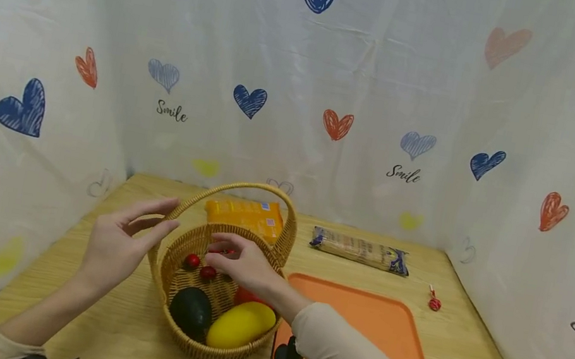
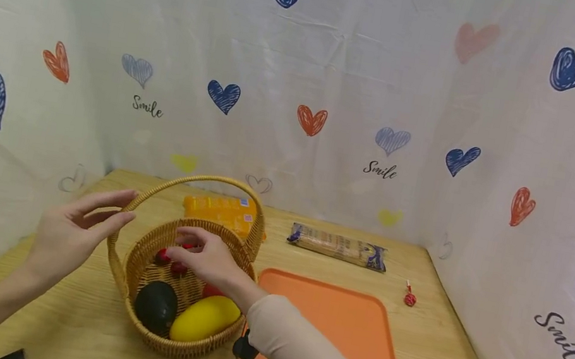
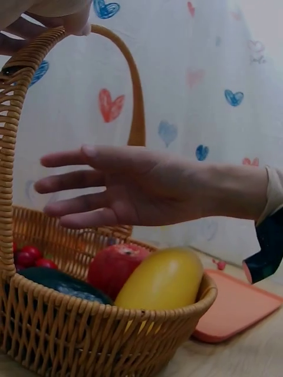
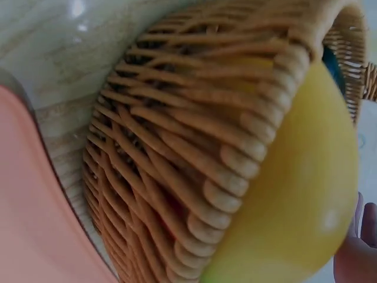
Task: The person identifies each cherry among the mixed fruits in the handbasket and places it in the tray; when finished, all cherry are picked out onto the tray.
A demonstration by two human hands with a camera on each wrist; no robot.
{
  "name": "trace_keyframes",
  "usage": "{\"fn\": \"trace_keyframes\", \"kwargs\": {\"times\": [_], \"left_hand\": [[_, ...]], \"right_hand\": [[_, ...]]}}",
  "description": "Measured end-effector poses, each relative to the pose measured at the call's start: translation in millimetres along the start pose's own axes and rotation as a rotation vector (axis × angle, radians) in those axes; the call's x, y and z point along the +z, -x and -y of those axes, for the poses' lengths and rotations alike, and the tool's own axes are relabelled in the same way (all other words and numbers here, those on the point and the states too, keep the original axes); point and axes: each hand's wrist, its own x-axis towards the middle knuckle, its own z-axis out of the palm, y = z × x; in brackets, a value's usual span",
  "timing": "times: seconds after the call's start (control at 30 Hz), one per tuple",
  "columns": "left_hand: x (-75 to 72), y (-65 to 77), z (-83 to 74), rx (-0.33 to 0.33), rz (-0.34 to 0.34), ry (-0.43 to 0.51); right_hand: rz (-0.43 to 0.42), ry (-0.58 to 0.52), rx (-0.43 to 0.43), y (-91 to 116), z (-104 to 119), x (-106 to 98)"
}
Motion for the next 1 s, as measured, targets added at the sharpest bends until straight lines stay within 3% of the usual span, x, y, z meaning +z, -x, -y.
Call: {"fn": "trace_keyframes", "kwargs": {"times": [0.13,0.3,0.5,0.7,1.0], "left_hand": [[-0.4,-1.6,1.8,-0.055,-0.009,0.003],[-0.2,-3.8,3.4,-0.074,0.007,-0.032],[-1.9,-4.5,4.1,-0.09,0.018,-0.03],[-9.0,-1.7,4.3,-0.141,0.038,-0.05],[-8.2,-3.3,1.7,-0.22,0.052,-0.053]], "right_hand": [[-0.016,0.039,0.063,-10.9,-4.0,1.2],[-0.05,0.026,0.136,-21.5,-6.4,-1.9],[-0.116,0.068,0.173,-27.1,-10.9,-9.0],[-0.114,0.112,0.202,-31.3,-14.7,0.8],[-0.068,0.328,0.255,-35.0,-6.5,11.2]]}}
